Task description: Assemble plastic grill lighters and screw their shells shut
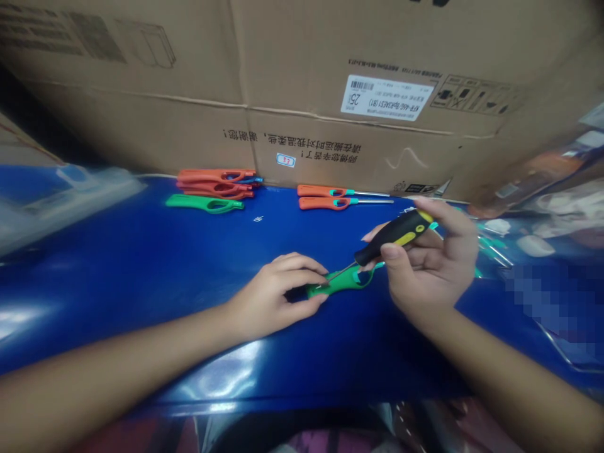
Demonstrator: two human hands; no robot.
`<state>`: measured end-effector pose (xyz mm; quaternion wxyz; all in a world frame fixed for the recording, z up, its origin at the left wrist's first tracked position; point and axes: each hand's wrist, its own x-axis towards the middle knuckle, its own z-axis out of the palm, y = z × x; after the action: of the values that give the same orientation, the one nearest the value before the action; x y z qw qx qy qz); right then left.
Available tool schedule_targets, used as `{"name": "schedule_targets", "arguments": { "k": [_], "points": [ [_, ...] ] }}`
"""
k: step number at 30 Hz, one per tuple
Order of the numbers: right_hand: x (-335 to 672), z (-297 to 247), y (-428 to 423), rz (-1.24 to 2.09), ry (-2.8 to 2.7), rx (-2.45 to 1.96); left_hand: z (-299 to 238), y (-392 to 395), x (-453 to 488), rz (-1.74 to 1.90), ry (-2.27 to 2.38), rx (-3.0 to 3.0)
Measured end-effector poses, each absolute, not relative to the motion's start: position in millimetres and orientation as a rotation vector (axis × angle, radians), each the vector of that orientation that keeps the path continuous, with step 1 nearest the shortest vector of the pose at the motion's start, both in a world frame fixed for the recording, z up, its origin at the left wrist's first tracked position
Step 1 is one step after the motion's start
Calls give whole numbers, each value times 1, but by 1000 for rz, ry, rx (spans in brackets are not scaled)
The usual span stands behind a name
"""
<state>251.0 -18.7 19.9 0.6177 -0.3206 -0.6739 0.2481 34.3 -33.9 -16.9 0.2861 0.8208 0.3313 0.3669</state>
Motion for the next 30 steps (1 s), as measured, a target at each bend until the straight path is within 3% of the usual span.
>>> {"name": "schedule_targets", "arguments": {
  "k": [17,30],
  "points": [
    [250,21,-22,520,-1553,-788,-20,-32,36,983,918,1976],
    [253,16,-20,455,-1747,-627,-22,-32,34,852,886,2209]
  ]
}}
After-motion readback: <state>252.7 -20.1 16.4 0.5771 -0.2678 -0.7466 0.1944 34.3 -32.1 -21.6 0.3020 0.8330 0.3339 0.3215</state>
